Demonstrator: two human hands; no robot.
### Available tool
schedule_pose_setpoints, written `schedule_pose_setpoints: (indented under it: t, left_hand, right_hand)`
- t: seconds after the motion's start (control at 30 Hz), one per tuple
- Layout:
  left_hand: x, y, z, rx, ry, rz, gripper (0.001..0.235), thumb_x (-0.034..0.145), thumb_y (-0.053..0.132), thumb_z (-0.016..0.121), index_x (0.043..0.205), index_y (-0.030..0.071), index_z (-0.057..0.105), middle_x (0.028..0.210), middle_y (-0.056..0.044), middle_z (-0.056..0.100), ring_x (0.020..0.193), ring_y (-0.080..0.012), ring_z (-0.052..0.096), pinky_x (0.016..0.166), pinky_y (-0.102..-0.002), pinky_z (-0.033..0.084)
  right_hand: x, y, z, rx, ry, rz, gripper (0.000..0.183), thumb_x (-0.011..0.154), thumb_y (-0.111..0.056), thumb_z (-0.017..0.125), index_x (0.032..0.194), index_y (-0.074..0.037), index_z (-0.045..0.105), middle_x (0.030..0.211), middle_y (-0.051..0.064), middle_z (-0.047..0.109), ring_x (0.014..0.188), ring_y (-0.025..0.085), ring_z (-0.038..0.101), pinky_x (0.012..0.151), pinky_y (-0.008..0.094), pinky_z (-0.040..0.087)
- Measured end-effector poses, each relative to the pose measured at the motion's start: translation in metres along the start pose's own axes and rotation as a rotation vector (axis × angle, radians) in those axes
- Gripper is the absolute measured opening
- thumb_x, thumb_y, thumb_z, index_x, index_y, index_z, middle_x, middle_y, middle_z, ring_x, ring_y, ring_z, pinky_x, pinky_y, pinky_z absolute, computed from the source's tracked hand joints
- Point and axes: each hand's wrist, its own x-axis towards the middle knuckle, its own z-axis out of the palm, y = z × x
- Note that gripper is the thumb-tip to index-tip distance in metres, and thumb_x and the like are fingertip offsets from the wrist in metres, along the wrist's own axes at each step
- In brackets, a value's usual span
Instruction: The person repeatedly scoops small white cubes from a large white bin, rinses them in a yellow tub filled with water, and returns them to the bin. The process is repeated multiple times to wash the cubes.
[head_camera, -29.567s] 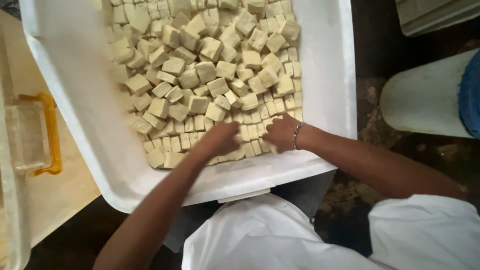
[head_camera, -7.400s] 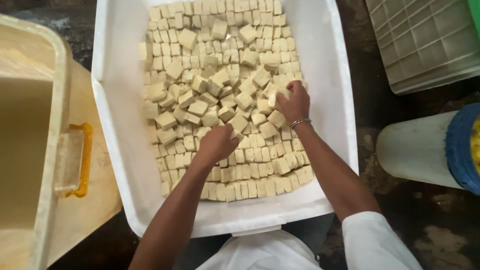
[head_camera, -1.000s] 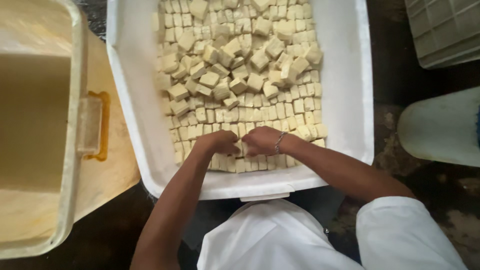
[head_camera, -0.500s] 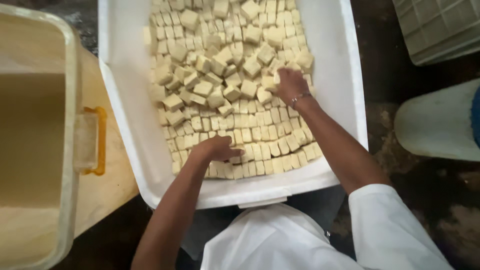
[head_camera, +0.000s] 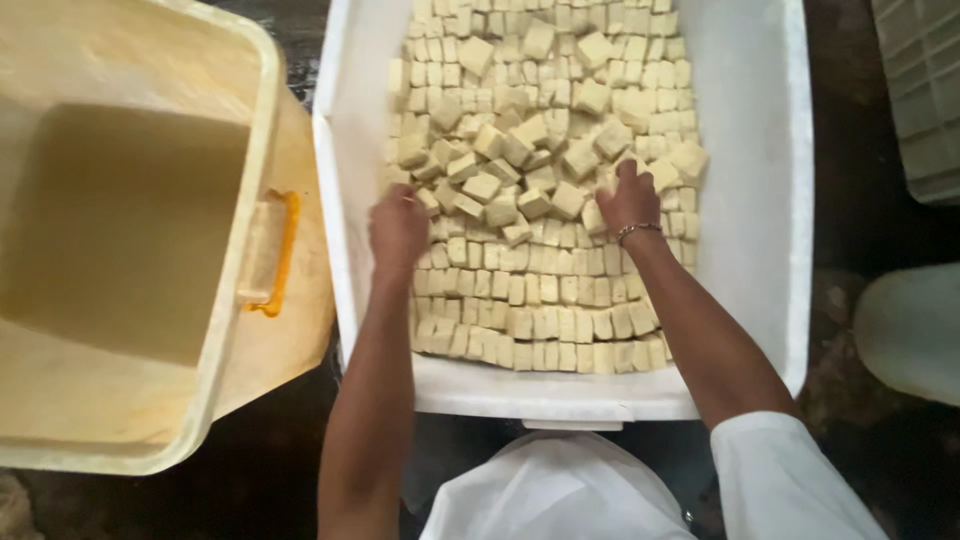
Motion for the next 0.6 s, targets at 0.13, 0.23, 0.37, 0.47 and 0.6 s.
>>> schedule_pose_setpoints:
  t: [0.13,0.23,0.37,0.47,0.6]
  left_hand:
    - [0.012,-0.026,0.001,0.003,0.087,0.023,0.029,0.089,0.014,0.058,0.111,0.005,0.075,0.107,-0.022,0.075,0.102,-0.0390,0.071,0.093,-0.048,0.056]
    - [0.013,-0.034,0.021,0.237,-0.177,-0.160,0.031,0.089,0.015,0.061,0.116,0.002,0.067,0.119,-0.024,0.067,0.108,-0.0442,0.065,0.090,-0.052,0.054]
    - [0.009,-0.036,0.041,0.316,-0.093,-0.084,0.040,0.095,0.028,0.063,0.122,-0.001,0.060,0.127,-0.025,0.064,0.115,-0.0470,0.060,0.091,-0.052,0.054]
    - [0.014,-0.029,0.038,0.297,-0.109,-0.130,0.047,0.095,0.039,0.065,0.124,0.002,0.060,0.129,-0.022,0.064,0.116,-0.0478,0.058,0.095,-0.054,0.051]
    - [0.009,-0.022,0.033,0.258,-0.093,-0.180,0.049,0.094,0.043,0.065,0.126,0.006,0.060,0.126,-0.022,0.065,0.114,-0.0474,0.059,0.096,-0.055,0.049]
  right_hand:
    - [-0.005,0.004,0.007,0.016,0.069,-0.013,0.058,0.075,-0.027,0.087,0.120,-0.009,0.056,0.108,0.024,0.064,0.098,0.044,0.064,0.085,0.052,0.054]
    - [0.007,0.010,-0.007,0.165,0.018,0.123,0.056,0.072,-0.028,0.087,0.117,-0.010,0.058,0.109,0.019,0.069,0.099,0.037,0.068,0.089,0.046,0.056]
    - [0.008,-0.013,-0.013,0.326,0.027,-0.006,0.052,0.074,-0.025,0.088,0.118,-0.011,0.062,0.113,0.014,0.072,0.102,0.031,0.070,0.090,0.041,0.056]
    - [-0.002,-0.062,0.002,0.574,-0.023,-0.291,0.048,0.076,-0.017,0.084,0.118,-0.009,0.060,0.118,0.012,0.068,0.112,0.029,0.068,0.086,0.039,0.061]
    - [-0.008,-0.127,0.035,0.379,0.103,-0.706,0.040,0.083,-0.013,0.082,0.118,-0.007,0.063,0.117,0.015,0.064,0.109,0.034,0.065,0.092,0.044,0.057]
